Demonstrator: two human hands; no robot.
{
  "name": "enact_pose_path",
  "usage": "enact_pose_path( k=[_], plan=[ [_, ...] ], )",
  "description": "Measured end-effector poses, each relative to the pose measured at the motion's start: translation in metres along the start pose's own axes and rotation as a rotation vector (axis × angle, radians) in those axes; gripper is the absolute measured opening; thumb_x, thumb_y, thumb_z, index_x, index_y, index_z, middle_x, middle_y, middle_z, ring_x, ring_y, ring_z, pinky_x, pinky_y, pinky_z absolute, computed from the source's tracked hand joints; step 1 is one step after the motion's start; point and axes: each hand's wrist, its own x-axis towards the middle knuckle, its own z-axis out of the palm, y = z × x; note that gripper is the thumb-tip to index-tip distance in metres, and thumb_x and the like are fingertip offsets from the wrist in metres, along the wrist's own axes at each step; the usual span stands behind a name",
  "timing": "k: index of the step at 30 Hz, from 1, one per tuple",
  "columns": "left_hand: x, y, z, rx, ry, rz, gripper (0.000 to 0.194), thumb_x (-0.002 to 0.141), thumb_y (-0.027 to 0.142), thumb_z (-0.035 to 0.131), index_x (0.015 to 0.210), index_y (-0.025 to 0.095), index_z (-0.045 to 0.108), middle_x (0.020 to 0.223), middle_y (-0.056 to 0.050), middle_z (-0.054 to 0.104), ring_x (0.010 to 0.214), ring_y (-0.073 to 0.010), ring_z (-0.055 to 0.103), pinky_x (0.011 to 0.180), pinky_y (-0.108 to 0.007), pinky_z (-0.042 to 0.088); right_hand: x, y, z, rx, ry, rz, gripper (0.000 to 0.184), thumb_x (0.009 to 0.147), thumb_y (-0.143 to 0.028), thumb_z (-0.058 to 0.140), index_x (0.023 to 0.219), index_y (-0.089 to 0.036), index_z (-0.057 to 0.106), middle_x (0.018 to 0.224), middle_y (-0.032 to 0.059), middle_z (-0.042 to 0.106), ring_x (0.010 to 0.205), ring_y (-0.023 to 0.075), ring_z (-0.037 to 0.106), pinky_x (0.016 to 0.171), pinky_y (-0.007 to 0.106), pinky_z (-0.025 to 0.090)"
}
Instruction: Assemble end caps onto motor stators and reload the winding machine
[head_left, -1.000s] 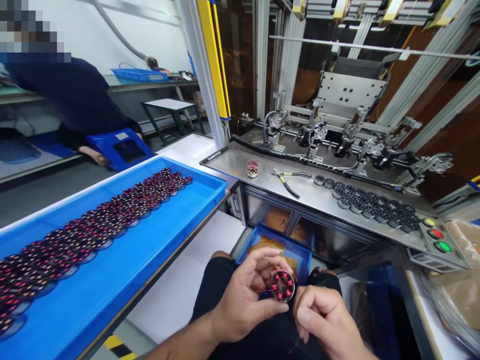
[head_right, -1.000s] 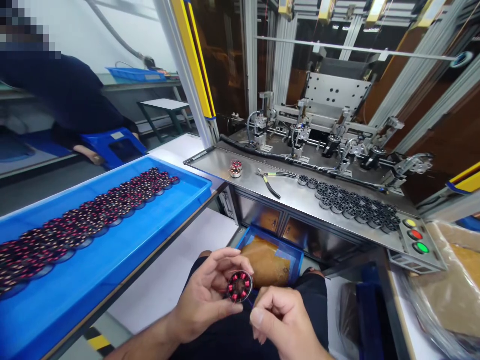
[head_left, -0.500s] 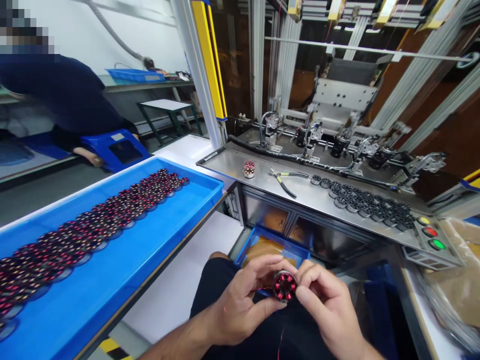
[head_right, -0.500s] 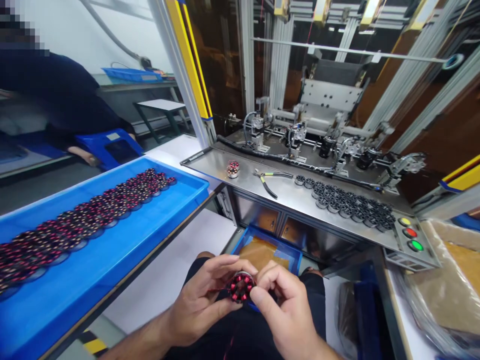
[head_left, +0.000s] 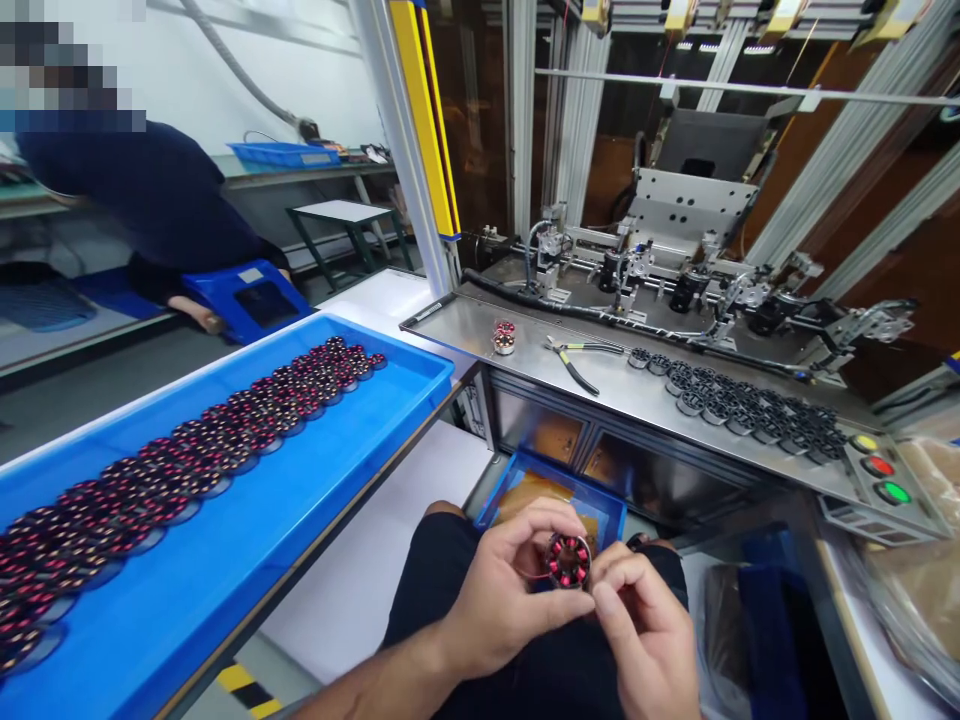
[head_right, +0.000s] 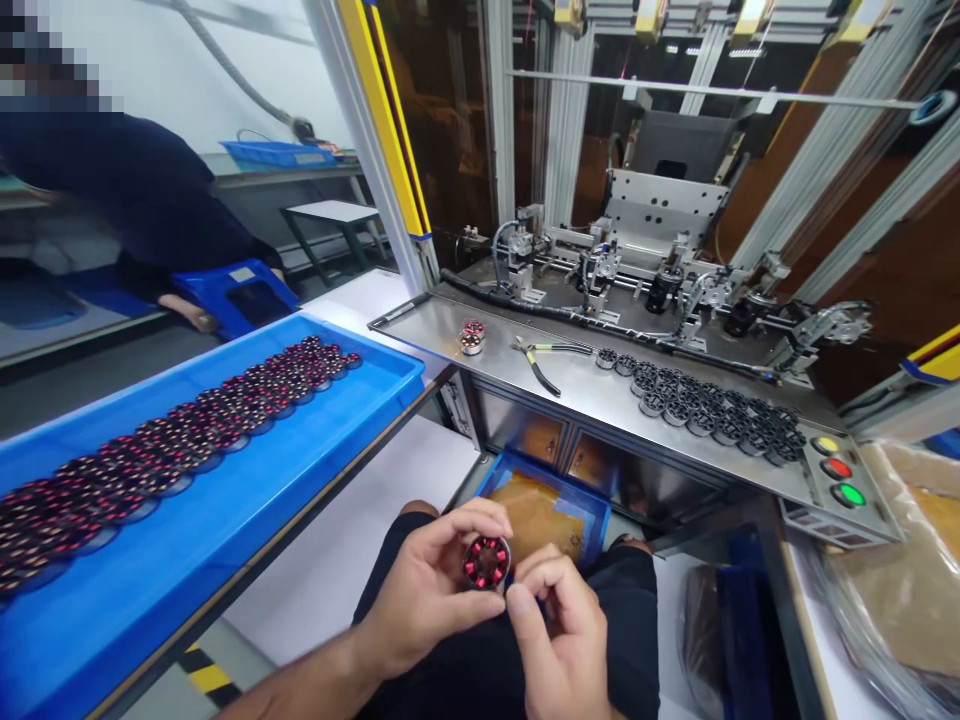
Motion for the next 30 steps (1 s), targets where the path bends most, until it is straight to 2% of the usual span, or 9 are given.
enact_pose_path(
  k=[3, 7, 10, 17, 19, 21, 23, 26, 30],
  plan=[
    [-0.001, 0.003, 0.001, 0.237, 0.013, 0.171, 0.043, 0.070, 0.010, 0.081, 0.109, 0.022, 0.069, 0.103, -0.007, 0.068, 0.095, -0.0184, 0.068, 0.081, -0.024, 0.057, 0.000, 0.005, -0.003, 0.043, 0.013, 0.074, 0.020, 0.096, -0.030, 0.056, 0.078, -0.020, 0.056, 0.075, 0.0005, 0.054, 0.069, 0.0128, 0.053, 0.064, 0.023, 0.046],
    [-0.002, 0.013, 0.000, 0.560, -0.018, 0.396, 0.055, 0.067, 0.003, 0.079, 0.116, 0.022, 0.062, 0.102, -0.008, 0.073, 0.092, -0.0199, 0.072, 0.082, -0.027, 0.060, 0.005, 0.000, -0.003, 0.138, -0.040, 0.040, 0.011, 0.091, -0.034, 0.064, 0.092, -0.024, 0.060, 0.092, 0.0031, 0.055, 0.086, 0.0168, 0.056, 0.078, 0.028, 0.049],
    [-0.002, 0.018, -0.001, 0.659, -0.049, 0.479, 0.054, 0.066, 0.003, 0.079, 0.115, 0.020, 0.062, 0.100, -0.009, 0.075, 0.090, -0.0201, 0.074, 0.082, -0.027, 0.061, 0.008, -0.004, 0.002, 0.203, -0.081, 0.095, 0.014, 0.091, -0.035, 0.064, 0.086, -0.024, 0.057, 0.091, 0.0016, 0.051, 0.084, 0.0155, 0.052, 0.076, 0.027, 0.047],
    [-0.002, 0.016, -0.004, 0.510, 0.011, 0.384, 0.050, 0.065, 0.005, 0.080, 0.110, 0.021, 0.066, 0.099, -0.009, 0.076, 0.088, -0.0219, 0.075, 0.081, -0.030, 0.062, -0.001, 0.011, 0.014, 0.293, 0.059, 0.250, 0.021, 0.099, -0.037, 0.051, 0.083, -0.023, 0.053, 0.091, 0.0016, 0.054, 0.086, 0.0153, 0.052, 0.081, 0.028, 0.045],
    [-0.002, 0.017, -0.005, 0.506, 0.003, 0.383, 0.050, 0.066, 0.003, 0.079, 0.111, 0.021, 0.065, 0.098, -0.008, 0.075, 0.088, -0.0215, 0.075, 0.081, -0.030, 0.062, 0.000, 0.012, 0.013, 0.256, 0.052, 0.193, 0.012, 0.096, -0.036, 0.058, 0.091, -0.025, 0.056, 0.096, 0.0017, 0.055, 0.089, 0.0150, 0.054, 0.082, 0.027, 0.046],
    [-0.001, 0.018, -0.004, 0.539, -0.012, 0.404, 0.051, 0.066, 0.003, 0.079, 0.112, 0.021, 0.065, 0.098, -0.009, 0.076, 0.087, -0.0212, 0.075, 0.081, -0.030, 0.062, 0.002, 0.008, 0.011, 0.197, 0.056, 0.091, 0.016, 0.090, -0.036, 0.067, 0.100, -0.027, 0.059, 0.101, 0.0024, 0.055, 0.092, 0.0156, 0.055, 0.082, 0.026, 0.048],
    [-0.001, 0.019, -0.004, 0.575, -0.028, 0.423, 0.051, 0.066, 0.003, 0.080, 0.112, 0.020, 0.065, 0.098, -0.009, 0.076, 0.087, -0.0209, 0.075, 0.080, -0.029, 0.062, 0.005, 0.003, 0.010, 0.126, 0.071, 0.031, 0.013, 0.089, -0.034, 0.069, 0.095, -0.025, 0.062, 0.096, 0.0027, 0.056, 0.089, 0.0156, 0.055, 0.079, 0.025, 0.049],
    [-0.003, 0.016, -0.004, 0.563, -0.030, 0.411, 0.052, 0.065, 0.004, 0.080, 0.112, 0.021, 0.066, 0.099, -0.009, 0.076, 0.088, -0.0215, 0.075, 0.080, -0.029, 0.062, 0.008, 0.000, 0.010, 0.100, 0.120, 0.121, 0.019, 0.094, -0.032, 0.062, 0.078, -0.021, 0.059, 0.083, 0.0011, 0.054, 0.079, 0.0143, 0.053, 0.073, 0.024, 0.047],
    [-0.005, 0.010, -0.008, 0.410, 0.008, 0.320, 0.052, 0.064, 0.003, 0.080, 0.112, 0.021, 0.069, 0.102, -0.009, 0.076, 0.091, -0.0226, 0.075, 0.083, -0.030, 0.062, 0.008, 0.006, 0.010, 0.192, 0.150, 0.245, 0.025, 0.093, -0.040, 0.062, 0.077, -0.021, 0.059, 0.080, 0.0008, 0.055, 0.074, 0.0139, 0.053, 0.071, 0.025, 0.047]
  ],
)
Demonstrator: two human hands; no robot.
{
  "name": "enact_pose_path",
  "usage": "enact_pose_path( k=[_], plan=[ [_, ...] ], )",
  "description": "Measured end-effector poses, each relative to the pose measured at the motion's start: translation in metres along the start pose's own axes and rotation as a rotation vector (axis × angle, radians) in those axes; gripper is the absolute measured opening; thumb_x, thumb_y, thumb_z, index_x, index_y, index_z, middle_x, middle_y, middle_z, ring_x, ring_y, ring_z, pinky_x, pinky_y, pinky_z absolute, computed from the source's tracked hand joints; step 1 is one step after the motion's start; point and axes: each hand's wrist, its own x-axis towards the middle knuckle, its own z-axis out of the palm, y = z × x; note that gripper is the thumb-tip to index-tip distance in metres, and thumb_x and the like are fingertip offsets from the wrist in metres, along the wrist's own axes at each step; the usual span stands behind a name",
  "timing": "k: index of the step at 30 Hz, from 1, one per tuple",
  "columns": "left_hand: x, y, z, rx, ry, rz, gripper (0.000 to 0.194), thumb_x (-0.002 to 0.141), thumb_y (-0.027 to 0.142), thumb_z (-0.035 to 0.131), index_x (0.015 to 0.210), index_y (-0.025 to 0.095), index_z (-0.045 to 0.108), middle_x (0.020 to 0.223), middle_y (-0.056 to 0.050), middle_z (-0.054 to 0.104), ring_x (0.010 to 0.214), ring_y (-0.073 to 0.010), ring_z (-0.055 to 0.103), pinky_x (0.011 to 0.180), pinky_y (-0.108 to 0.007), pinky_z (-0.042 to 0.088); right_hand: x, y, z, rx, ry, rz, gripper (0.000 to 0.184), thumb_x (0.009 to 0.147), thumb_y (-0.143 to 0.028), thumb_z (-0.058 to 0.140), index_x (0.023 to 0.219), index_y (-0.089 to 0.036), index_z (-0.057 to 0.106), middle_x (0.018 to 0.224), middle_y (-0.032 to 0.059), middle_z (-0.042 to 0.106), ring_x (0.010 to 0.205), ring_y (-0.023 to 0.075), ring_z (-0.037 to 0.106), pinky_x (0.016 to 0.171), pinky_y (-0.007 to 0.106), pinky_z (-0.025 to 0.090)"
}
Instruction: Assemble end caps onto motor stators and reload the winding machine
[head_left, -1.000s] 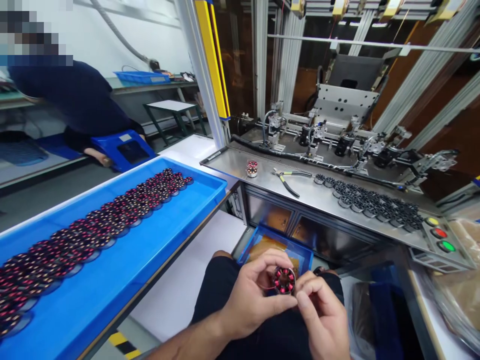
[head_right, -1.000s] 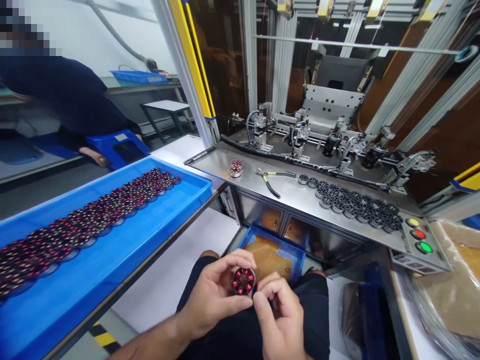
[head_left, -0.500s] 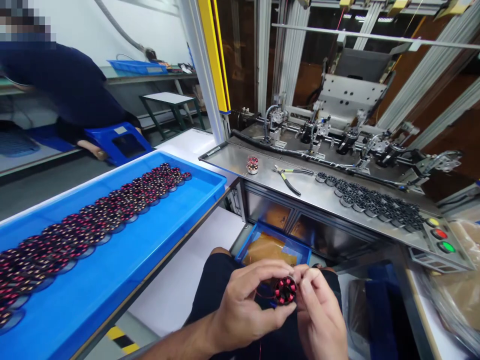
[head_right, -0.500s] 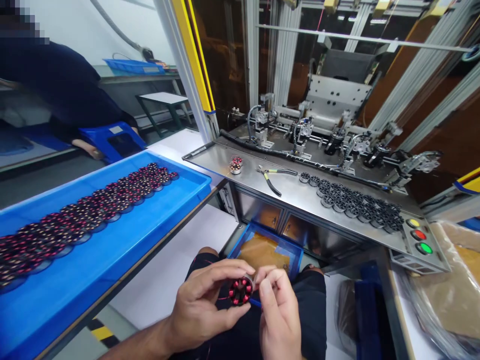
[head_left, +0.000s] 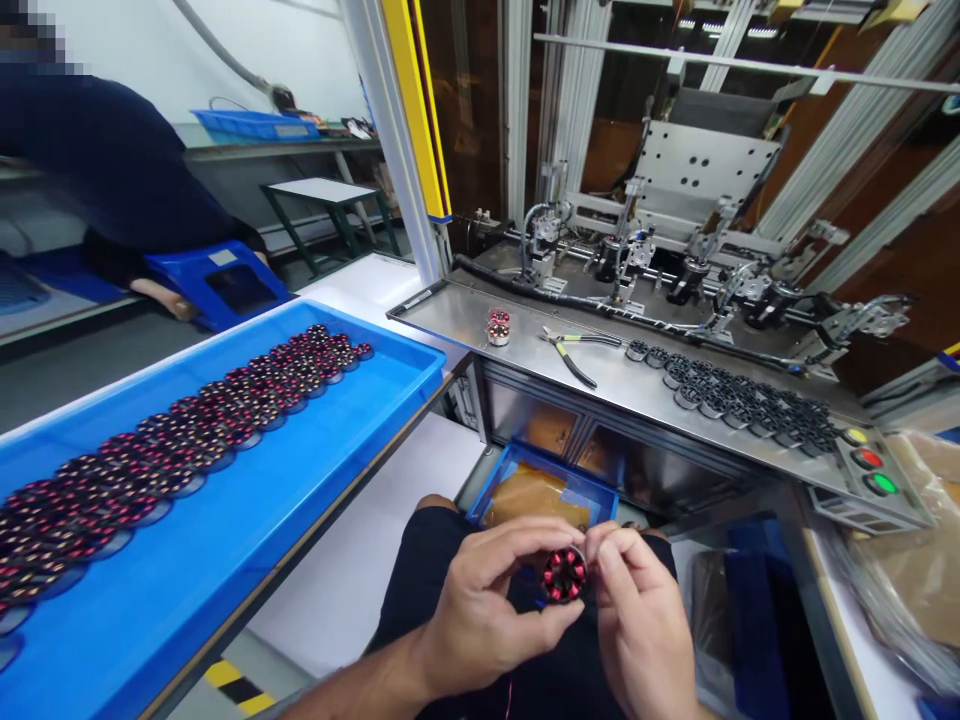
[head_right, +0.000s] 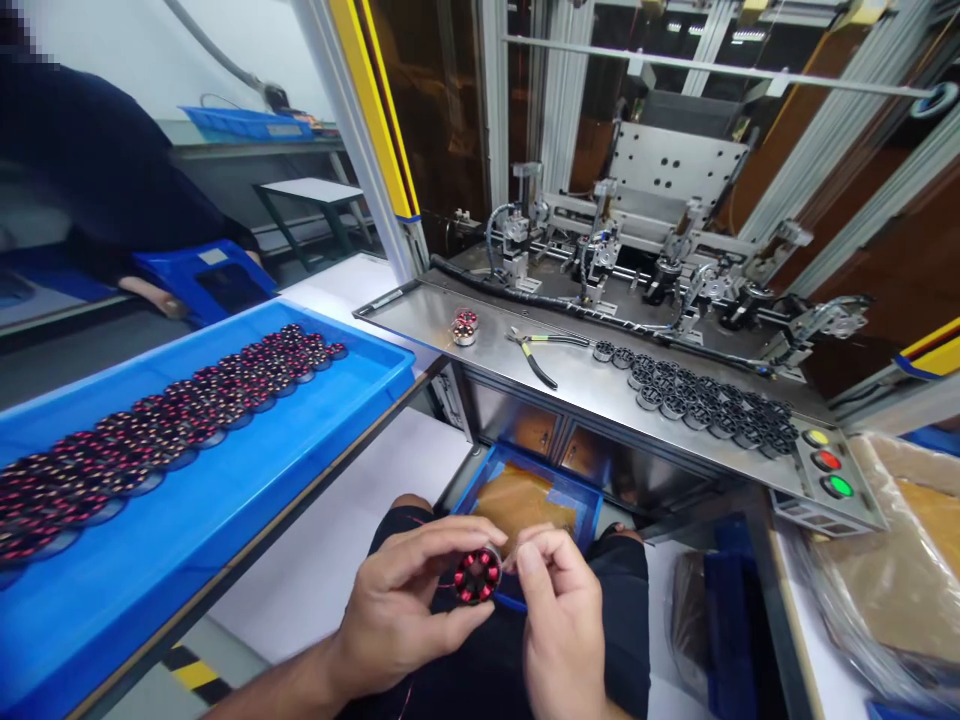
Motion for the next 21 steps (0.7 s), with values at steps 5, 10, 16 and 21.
enact_pose_path(
  k=[5, 10, 16, 21],
  plan=[
    [0.001, 0.000, -0.004, -0.115, 0.046, -0.118, 0.050, 0.064, 0.002, 0.081, 0.109, 0.023, 0.072, 0.102, -0.006, 0.077, 0.091, -0.0202, 0.074, 0.080, -0.025, 0.062, 0.000, 0.005, -0.003, 0.009, -0.117, -0.151, 0.023, 0.080, -0.043, 0.077, 0.088, -0.022, 0.068, 0.081, 0.0017, 0.059, 0.075, 0.0151, 0.057, 0.069, 0.024, 0.050],
    [0.002, 0.001, -0.005, -0.118, 0.026, -0.120, 0.052, 0.064, 0.003, 0.083, 0.110, 0.025, 0.072, 0.102, -0.005, 0.077, 0.093, -0.0186, 0.074, 0.083, -0.023, 0.061, -0.003, -0.003, -0.003, -0.103, -0.103, -0.215, 0.017, 0.089, -0.029, 0.068, 0.074, -0.021, 0.067, 0.072, 0.0010, 0.060, 0.071, 0.0136, 0.059, 0.065, 0.022, 0.048],
    [0.002, 0.003, -0.005, -0.049, 0.011, -0.053, 0.053, 0.063, 0.002, 0.081, 0.110, 0.023, 0.071, 0.100, -0.007, 0.077, 0.090, -0.0204, 0.074, 0.082, -0.026, 0.062, -0.004, -0.012, -0.002, -0.156, -0.085, -0.231, 0.015, 0.088, -0.033, 0.069, 0.078, -0.022, 0.068, 0.071, 0.0014, 0.061, 0.067, 0.0137, 0.060, 0.061, 0.022, 0.050],
    [0.002, 0.005, -0.003, -0.007, -0.025, -0.011, 0.057, 0.060, 0.001, 0.081, 0.112, 0.022, 0.069, 0.099, -0.007, 0.077, 0.087, -0.0203, 0.075, 0.081, -0.026, 0.062, -0.004, -0.018, -0.006, -0.252, -0.101, -0.336, 0.017, 0.091, -0.026, 0.064, 0.075, -0.021, 0.067, 0.068, 0.0019, 0.062, 0.067, 0.0151, 0.061, 0.061, 0.024, 0.049]
  ],
)
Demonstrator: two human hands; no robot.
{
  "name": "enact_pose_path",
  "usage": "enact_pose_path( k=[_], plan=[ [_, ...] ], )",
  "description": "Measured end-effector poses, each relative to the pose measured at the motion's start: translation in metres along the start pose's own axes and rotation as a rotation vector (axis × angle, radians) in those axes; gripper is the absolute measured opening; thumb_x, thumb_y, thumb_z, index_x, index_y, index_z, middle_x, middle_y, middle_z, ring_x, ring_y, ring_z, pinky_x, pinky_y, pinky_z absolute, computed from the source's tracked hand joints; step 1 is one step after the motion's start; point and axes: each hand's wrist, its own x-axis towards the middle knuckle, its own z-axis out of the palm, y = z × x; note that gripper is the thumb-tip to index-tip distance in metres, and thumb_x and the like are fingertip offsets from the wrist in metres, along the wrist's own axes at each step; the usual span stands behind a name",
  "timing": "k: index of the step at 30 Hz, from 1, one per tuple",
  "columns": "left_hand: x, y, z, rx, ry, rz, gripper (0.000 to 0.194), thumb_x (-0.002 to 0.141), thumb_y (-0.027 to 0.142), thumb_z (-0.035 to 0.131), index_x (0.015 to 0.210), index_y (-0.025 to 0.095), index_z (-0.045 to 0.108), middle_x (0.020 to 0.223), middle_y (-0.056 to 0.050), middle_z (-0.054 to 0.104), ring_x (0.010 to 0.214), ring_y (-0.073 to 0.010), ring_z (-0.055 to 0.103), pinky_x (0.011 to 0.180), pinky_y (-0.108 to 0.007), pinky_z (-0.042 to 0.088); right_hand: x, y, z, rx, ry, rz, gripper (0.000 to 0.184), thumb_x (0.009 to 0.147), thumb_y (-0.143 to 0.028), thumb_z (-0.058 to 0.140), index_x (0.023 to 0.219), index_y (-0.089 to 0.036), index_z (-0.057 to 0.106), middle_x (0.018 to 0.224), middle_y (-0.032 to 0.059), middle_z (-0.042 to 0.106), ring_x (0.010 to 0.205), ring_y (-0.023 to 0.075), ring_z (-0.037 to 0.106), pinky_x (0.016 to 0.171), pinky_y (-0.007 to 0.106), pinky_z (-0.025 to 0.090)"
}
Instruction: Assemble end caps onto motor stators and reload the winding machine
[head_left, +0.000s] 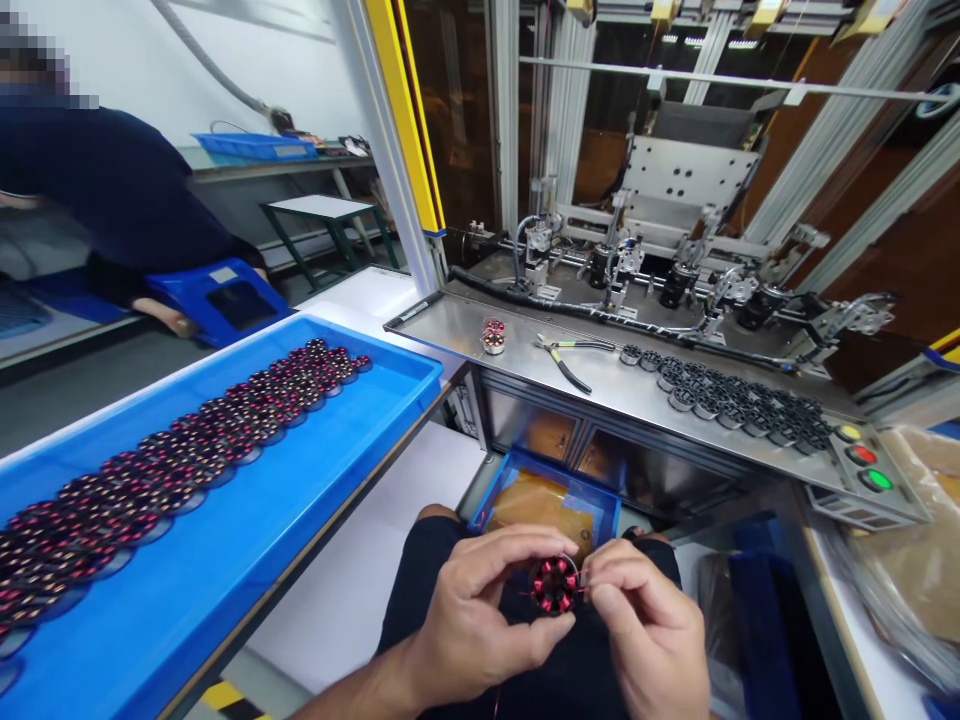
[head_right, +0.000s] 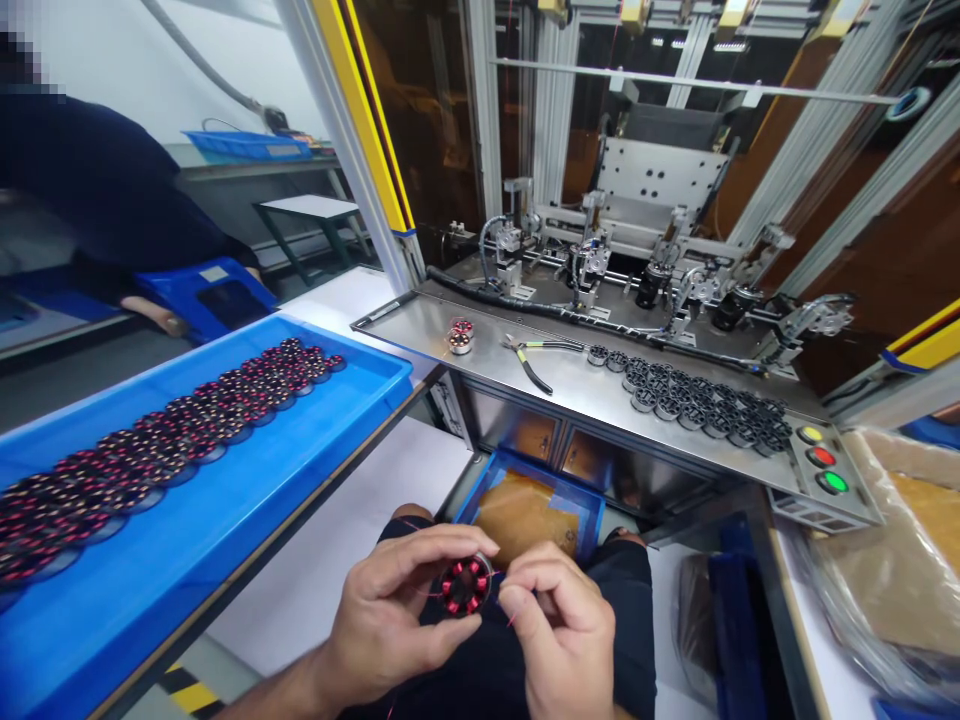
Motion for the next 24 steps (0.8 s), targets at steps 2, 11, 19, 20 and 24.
enact_pose_path(
  k=[2, 11, 19, 20, 24],
  plan=[
    [0.000, 0.001, 0.002, -0.024, 0.014, -0.025, 0.061, 0.060, -0.002, 0.079, 0.114, 0.023, 0.067, 0.099, -0.005, 0.077, 0.086, -0.0187, 0.075, 0.080, -0.023, 0.061, 0.000, -0.001, -0.002, -0.032, 0.000, -0.039, 0.015, 0.091, -0.024, 0.063, 0.076, -0.022, 0.066, 0.069, 0.0018, 0.062, 0.068, 0.0152, 0.062, 0.061, 0.024, 0.050],
    [0.003, 0.006, 0.005, -0.171, -0.011, -0.082, 0.059, 0.057, -0.007, 0.070, 0.108, 0.023, 0.069, 0.096, -0.004, 0.077, 0.083, -0.0181, 0.075, 0.078, -0.022, 0.061, 0.014, -0.007, -0.016, -0.146, -0.154, -0.274, 0.026, 0.085, -0.009, 0.064, 0.105, -0.024, 0.068, 0.082, 0.0051, 0.066, 0.079, 0.0197, 0.063, 0.069, 0.033, 0.053],
    [0.002, 0.010, 0.008, 0.027, 0.060, 0.045, 0.059, 0.058, -0.004, 0.071, 0.110, 0.023, 0.066, 0.097, -0.004, 0.077, 0.082, -0.0182, 0.075, 0.076, -0.021, 0.061, 0.001, -0.009, -0.004, -0.163, -0.071, -0.337, 0.027, 0.079, 0.001, 0.064, 0.093, -0.022, 0.071, 0.071, 0.0040, 0.064, 0.066, 0.0191, 0.060, 0.062, 0.036, 0.051],
    [0.001, 0.010, 0.009, 0.061, 0.075, 0.066, 0.059, 0.058, -0.004, 0.071, 0.110, 0.023, 0.066, 0.097, -0.004, 0.077, 0.082, -0.0182, 0.075, 0.076, -0.022, 0.062, -0.001, -0.009, -0.002, -0.157, -0.059, -0.344, 0.027, 0.079, 0.000, 0.065, 0.094, -0.022, 0.071, 0.071, 0.0041, 0.064, 0.066, 0.0193, 0.060, 0.061, 0.036, 0.051],
    [-0.001, 0.011, 0.009, 0.064, 0.088, 0.063, 0.062, 0.057, -0.005, 0.072, 0.112, 0.024, 0.065, 0.100, -0.003, 0.077, 0.084, -0.0177, 0.075, 0.077, -0.021, 0.061, 0.000, -0.011, -0.002, -0.144, -0.098, -0.425, 0.020, 0.086, -0.006, 0.063, 0.097, -0.021, 0.070, 0.071, 0.0047, 0.063, 0.065, 0.0185, 0.059, 0.059, 0.036, 0.052]
  ],
)
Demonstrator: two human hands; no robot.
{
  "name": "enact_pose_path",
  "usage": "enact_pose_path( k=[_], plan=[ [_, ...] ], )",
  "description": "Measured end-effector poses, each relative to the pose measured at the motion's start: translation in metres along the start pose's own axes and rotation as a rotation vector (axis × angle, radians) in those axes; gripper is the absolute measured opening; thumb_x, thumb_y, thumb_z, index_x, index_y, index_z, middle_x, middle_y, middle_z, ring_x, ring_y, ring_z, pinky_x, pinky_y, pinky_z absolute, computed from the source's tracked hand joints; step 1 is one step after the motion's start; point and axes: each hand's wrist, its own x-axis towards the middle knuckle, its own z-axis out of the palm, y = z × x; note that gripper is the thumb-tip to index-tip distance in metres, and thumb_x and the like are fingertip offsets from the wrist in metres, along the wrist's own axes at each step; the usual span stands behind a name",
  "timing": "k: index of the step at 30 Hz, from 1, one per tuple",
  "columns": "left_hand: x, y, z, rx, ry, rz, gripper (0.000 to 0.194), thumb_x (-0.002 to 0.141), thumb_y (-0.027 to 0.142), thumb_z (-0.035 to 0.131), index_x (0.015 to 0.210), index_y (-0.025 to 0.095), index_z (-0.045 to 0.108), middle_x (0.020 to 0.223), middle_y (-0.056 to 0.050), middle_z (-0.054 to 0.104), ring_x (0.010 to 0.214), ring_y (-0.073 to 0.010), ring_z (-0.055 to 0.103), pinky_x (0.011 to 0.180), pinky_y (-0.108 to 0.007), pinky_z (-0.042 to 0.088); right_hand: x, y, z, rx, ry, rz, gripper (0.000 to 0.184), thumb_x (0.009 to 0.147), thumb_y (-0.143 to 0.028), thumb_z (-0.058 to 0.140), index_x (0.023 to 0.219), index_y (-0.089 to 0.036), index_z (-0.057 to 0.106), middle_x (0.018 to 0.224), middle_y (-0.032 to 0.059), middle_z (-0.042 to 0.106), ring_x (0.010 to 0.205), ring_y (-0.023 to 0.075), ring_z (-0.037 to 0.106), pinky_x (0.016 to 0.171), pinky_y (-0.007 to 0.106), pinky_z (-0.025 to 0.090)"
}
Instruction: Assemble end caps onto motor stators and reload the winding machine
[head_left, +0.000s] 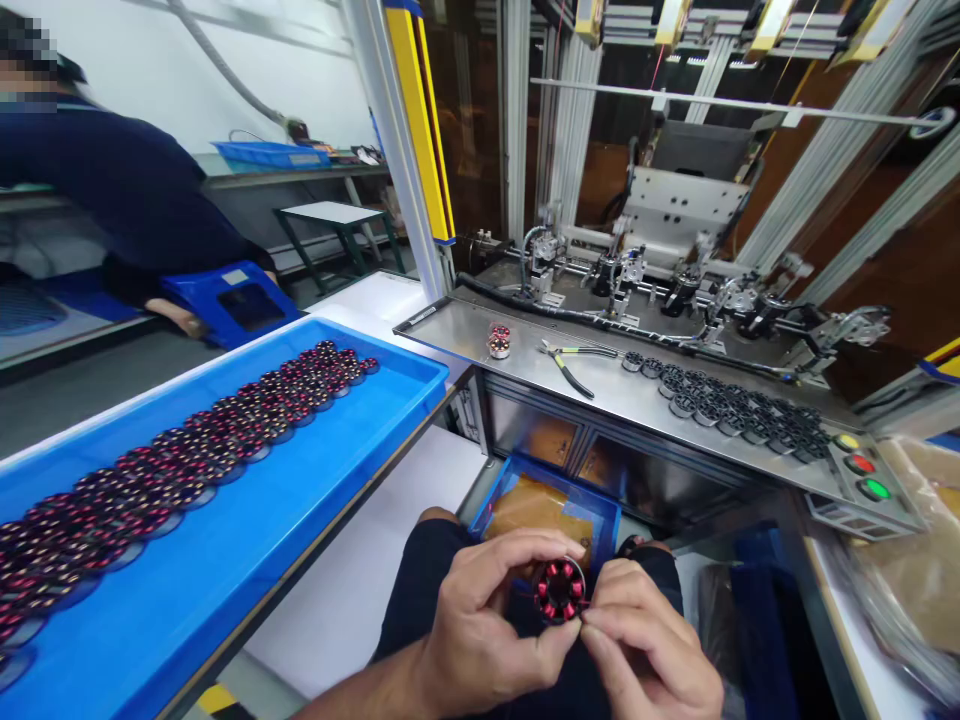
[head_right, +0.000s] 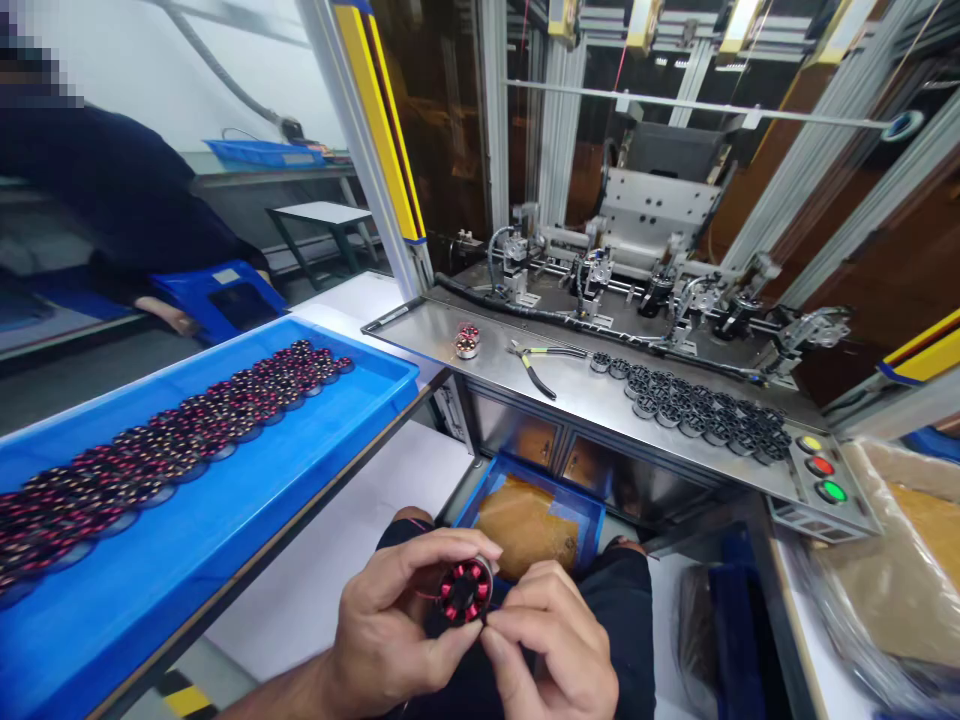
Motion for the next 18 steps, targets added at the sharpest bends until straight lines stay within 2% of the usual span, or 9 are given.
enact_pose_path(
  k=[3, 5, 8, 12, 15, 18],
  plan=[
    [0.000, 0.001, -0.003, -0.172, -0.046, -0.135, 0.061, 0.058, -0.006, 0.071, 0.110, 0.026, 0.068, 0.100, -0.001, 0.077, 0.086, -0.0159, 0.074, 0.079, -0.020, 0.059, 0.008, 0.004, -0.011, 0.025, -0.034, -0.003, 0.016, 0.089, -0.014, 0.065, 0.103, -0.019, 0.069, 0.076, 0.0061, 0.063, 0.071, 0.0190, 0.061, 0.063, 0.035, 0.055],
    [0.001, 0.002, -0.004, -0.337, -0.095, -0.275, 0.055, 0.060, -0.003, 0.073, 0.107, 0.025, 0.070, 0.099, -0.001, 0.078, 0.084, -0.0147, 0.073, 0.078, -0.020, 0.058, 0.016, 0.006, -0.019, 0.054, -0.072, 0.032, 0.025, 0.088, -0.022, 0.070, 0.113, -0.021, 0.068, 0.087, 0.0087, 0.065, 0.082, 0.0214, 0.063, 0.068, 0.037, 0.057],
    [0.001, 0.004, -0.004, -0.520, -0.150, -0.467, 0.045, 0.060, 0.002, 0.075, 0.101, 0.021, 0.073, 0.091, -0.001, 0.078, 0.078, -0.0133, 0.072, 0.075, -0.018, 0.055, 0.028, 0.008, -0.027, 0.117, -0.228, 0.022, 0.034, 0.087, -0.031, 0.072, 0.121, -0.029, 0.067, 0.104, 0.0100, 0.065, 0.096, 0.0236, 0.063, 0.078, 0.041, 0.057],
    [0.003, 0.006, -0.003, -0.604, -0.205, -0.582, 0.040, 0.057, 0.004, 0.078, 0.096, 0.016, 0.073, 0.087, -0.004, 0.078, 0.076, -0.0129, 0.070, 0.073, -0.018, 0.053, 0.041, 0.007, -0.029, 0.138, -0.361, -0.039, 0.031, 0.088, -0.032, 0.071, 0.118, -0.035, 0.070, 0.112, 0.0083, 0.065, 0.100, 0.0236, 0.062, 0.083, 0.045, 0.056],
    [0.005, 0.007, -0.004, -0.650, -0.246, -0.610, 0.037, 0.061, 0.009, 0.080, 0.096, 0.015, 0.072, 0.086, -0.005, 0.078, 0.076, -0.0138, 0.070, 0.072, -0.019, 0.053, 0.041, 0.003, -0.027, 0.053, -0.341, -0.121, 0.028, 0.087, -0.026, 0.073, 0.113, -0.034, 0.072, 0.110, 0.0077, 0.068, 0.097, 0.0228, 0.063, 0.078, 0.042, 0.059],
    [0.006, 0.005, -0.005, -0.667, -0.241, -0.627, 0.033, 0.065, 0.015, 0.082, 0.095, 0.015, 0.072, 0.086, -0.006, 0.077, 0.076, -0.0130, 0.070, 0.071, -0.017, 0.052, 0.033, 0.000, -0.022, -0.057, -0.213, -0.135, 0.031, 0.084, -0.017, 0.074, 0.110, -0.033, 0.073, 0.105, 0.0071, 0.070, 0.090, 0.0217, 0.065, 0.070, 0.038, 0.061]
  ],
)
